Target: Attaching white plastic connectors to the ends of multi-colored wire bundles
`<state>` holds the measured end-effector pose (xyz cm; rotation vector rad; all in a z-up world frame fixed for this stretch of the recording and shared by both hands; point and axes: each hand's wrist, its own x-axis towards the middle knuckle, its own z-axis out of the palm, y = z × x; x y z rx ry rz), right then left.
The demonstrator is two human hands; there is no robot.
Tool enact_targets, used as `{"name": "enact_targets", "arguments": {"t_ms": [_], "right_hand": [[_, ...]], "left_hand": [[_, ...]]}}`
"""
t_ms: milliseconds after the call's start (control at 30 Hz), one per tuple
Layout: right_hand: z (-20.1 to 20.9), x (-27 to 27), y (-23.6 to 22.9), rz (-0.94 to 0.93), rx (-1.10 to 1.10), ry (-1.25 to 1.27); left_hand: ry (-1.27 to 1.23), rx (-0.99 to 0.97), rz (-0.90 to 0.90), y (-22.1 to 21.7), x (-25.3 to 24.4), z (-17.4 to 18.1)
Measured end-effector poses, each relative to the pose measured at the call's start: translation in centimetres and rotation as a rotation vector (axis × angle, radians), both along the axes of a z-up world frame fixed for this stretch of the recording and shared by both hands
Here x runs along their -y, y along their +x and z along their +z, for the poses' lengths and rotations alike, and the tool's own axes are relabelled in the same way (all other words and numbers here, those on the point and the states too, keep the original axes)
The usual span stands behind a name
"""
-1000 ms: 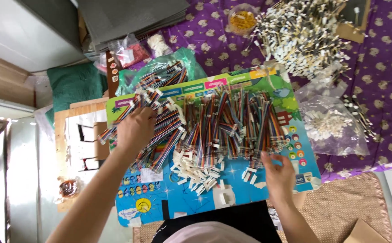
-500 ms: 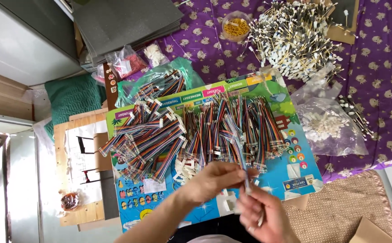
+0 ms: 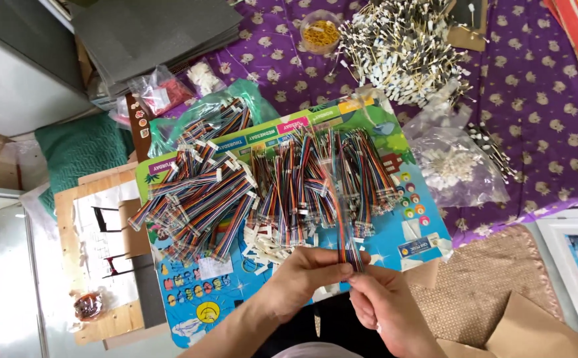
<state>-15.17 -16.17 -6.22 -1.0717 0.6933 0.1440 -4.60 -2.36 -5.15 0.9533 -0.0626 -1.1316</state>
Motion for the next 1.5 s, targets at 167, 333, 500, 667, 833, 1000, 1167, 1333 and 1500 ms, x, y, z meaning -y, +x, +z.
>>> {"name": "enact_targets", "arguments": {"t_ms": [167,333,500,667,833,1000,1167,1333,1500], "right_hand": [[1.7,-0.2,0.2,0.119,-0.060,-0.121],[1.2,0.2,0.1,0.196,-0.030,-0.157],[2.7,0.6,1.1,0.179,-0.147,-0.034],[0.9,2.0,1.3,0.183,0.015,-0.023],[1.2,3.1,1.7,0.291,-0.086,-0.115],[2.3,4.4,1.9,0.442,-0.255,-0.030],[2.4,5.4,2.7,0.456,-0.107,0.002],[3.7,6.0,4.0,0.467,-0.150,-0.056],[-1.1,7.2,2.9,0.563,-0.136,0.208]], "left_hand": [[0.144,-0.047,0.098,-0.7,0.6,1.9],[0.174,-0.129,0.193,1.5,0.9,2.8],[-0.058,-0.153,0.485,2.4,1.7,2.7],[0.109,-0.128,0.171,-0.5,1.5,2.9],[0.125,-0.212,0.289,0.4,1.9,3.1],[0.117,-0.226,0.505,3.3,2.0,4.1],[0.059,-0.122,0.623,4.3,2.5,5.2],[0.167,-0.088,0.502,2.2,4.0,6.5],[0.103,-0.029,0.685,4.2,2.5,5.9]]}}
